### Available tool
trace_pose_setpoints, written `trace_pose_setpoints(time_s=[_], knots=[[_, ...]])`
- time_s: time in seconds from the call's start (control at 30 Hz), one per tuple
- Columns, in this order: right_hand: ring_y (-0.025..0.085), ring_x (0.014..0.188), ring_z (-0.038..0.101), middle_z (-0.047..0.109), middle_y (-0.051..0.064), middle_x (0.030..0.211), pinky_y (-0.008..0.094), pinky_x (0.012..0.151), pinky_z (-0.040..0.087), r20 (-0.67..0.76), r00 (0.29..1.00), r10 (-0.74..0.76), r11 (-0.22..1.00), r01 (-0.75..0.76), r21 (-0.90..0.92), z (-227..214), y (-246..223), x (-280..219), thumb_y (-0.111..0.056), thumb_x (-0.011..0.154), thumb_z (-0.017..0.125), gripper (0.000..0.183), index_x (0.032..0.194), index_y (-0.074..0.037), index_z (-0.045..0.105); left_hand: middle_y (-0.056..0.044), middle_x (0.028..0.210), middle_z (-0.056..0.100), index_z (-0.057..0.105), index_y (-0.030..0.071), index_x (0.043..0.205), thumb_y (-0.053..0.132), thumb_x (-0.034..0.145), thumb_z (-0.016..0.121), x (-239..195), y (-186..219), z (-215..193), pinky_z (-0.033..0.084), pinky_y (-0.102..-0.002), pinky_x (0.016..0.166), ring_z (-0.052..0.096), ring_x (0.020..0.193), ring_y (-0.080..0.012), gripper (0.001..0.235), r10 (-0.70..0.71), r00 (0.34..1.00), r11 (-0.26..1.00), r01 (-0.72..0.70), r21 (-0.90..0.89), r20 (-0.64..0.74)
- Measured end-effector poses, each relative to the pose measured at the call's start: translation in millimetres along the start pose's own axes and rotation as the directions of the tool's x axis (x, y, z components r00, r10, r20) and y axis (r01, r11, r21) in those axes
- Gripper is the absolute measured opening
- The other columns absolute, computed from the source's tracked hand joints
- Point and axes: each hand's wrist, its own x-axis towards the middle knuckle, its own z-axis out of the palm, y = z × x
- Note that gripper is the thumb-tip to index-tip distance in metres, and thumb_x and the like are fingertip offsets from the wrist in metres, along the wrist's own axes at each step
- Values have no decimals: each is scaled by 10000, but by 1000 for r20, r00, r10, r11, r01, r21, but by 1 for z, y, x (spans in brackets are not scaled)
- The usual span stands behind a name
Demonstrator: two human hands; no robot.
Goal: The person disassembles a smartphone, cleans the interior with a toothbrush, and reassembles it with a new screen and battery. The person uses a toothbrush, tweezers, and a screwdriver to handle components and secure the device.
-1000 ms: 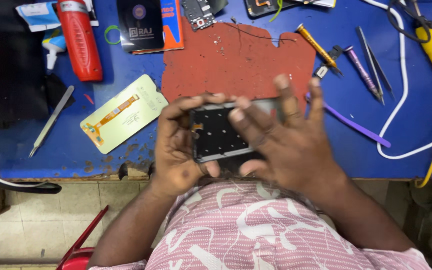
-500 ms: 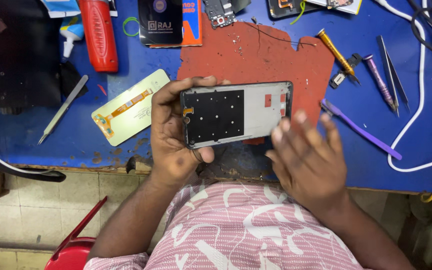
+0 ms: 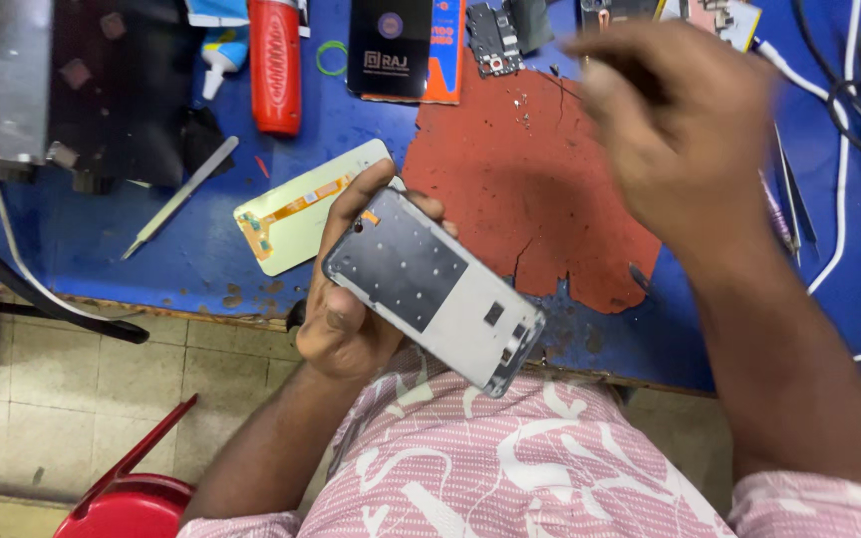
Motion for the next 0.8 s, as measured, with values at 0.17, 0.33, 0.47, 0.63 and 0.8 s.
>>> trace_pose_setpoints(time_s=[0.17,0.33,0.47,0.63,0.8], knots=[[315,674,672,705,150,785,456,594,518,104,993,-64,941,94,-325,105,10,86,-234,1057,734,198,1026,-40,755,-242,1424,527,222,-5,1632,518,861,853,-11,9,-6,504,-478,1135,581,1303,-336,1126,11,1000,1000,-11,4,1],[330,672,715,721,139,744,460,587,569,171,983,65,856,34,-516,166,3,122,-508,859,792,450,905,-61,762,-249,1405,517,232,-15,1610,513,860,845,-21,19,-12,512,-490,1134,577,1308,-350,1103,40,998,998,-38,46,-39],[326,686,730,730,138,764,449,560,581,184,965,186,807,-43,-588,170,2,129,-445,792,797,427,944,-48,748,-257,1398,524,245,-21,1613,534,863,836,-21,25,-20,520,-490,1121,589,1294,-363,1104,79,995,992,-72,102,-66],[325,704,733,736,144,783,445,571,584,154,974,164,816,-47,-575,170,7,130,-415,714,834,448,954,-47,745,-263,1397,528,255,-31,1617,555,864,828,-20,24,-22,537,-485,1090,595,1278,-360,1113,81,994,988,-70,135,-74],[300,711,737,738,141,790,427,596,588,171,975,141,808,-14,-589,169,8,130,-391,666,856,455,949,-52,751,-264,1402,524,249,-26,1612,557,862,829,-20,23,-18,535,-482,1100,591,1290,-356,1112,64,997,990,-56,131,-53]])
